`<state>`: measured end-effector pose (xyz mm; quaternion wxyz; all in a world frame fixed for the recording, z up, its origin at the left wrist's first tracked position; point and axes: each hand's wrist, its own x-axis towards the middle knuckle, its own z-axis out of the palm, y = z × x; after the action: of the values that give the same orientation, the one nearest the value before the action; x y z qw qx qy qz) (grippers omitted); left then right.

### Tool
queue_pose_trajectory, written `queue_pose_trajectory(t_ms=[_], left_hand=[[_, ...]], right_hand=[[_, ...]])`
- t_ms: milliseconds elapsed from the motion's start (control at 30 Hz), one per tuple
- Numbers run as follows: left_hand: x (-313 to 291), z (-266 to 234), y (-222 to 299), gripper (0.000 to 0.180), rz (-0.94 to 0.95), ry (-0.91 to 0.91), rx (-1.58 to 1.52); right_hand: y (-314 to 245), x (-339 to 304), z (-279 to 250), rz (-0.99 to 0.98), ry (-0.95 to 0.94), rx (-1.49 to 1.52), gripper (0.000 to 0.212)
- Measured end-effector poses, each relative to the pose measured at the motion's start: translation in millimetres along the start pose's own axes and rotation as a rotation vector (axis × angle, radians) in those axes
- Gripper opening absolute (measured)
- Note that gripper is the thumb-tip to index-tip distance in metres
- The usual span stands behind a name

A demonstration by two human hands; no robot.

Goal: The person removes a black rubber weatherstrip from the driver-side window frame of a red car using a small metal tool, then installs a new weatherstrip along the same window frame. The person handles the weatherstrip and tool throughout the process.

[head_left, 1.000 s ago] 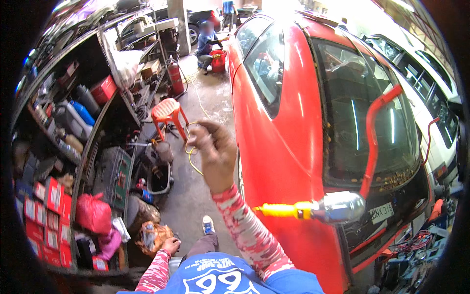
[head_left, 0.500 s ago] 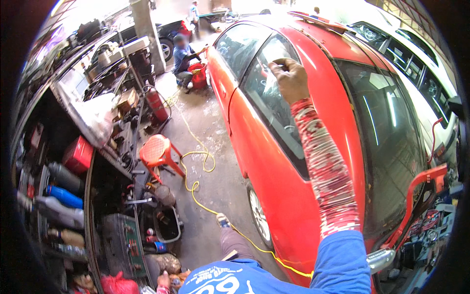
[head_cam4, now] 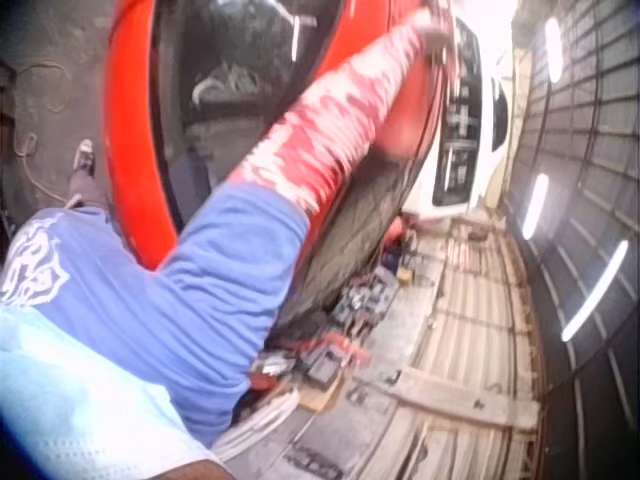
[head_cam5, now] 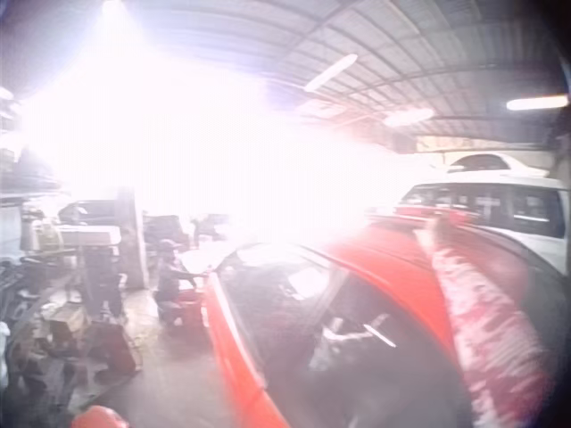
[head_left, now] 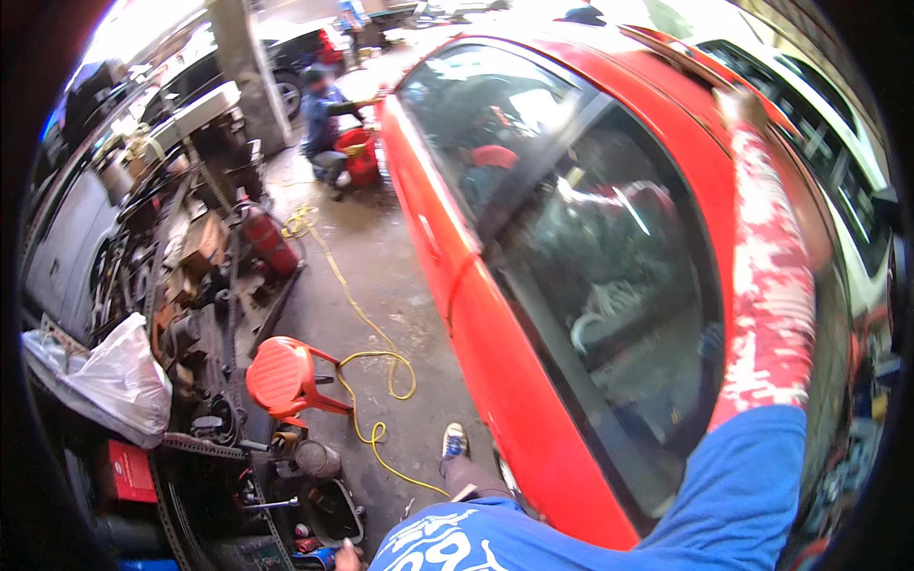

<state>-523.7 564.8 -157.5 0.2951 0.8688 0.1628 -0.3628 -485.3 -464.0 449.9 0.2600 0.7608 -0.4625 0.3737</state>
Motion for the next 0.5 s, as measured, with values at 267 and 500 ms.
queue_pose_trajectory(t_ms=[267, 500], left_hand=[[97.3, -45.1, 288.4, 0.071, 0.065, 0.0, -0.305], [170.2, -26.9, 365.2, 0.075, 0.113, -0.179, -0.002]], right_hand=[[4.7, 43.3, 57.8, 0.113, -0.329, 0.039, 0.033], [9.5, 20.0, 31.0, 0.238, -0.294, 0.191, 0.017]])
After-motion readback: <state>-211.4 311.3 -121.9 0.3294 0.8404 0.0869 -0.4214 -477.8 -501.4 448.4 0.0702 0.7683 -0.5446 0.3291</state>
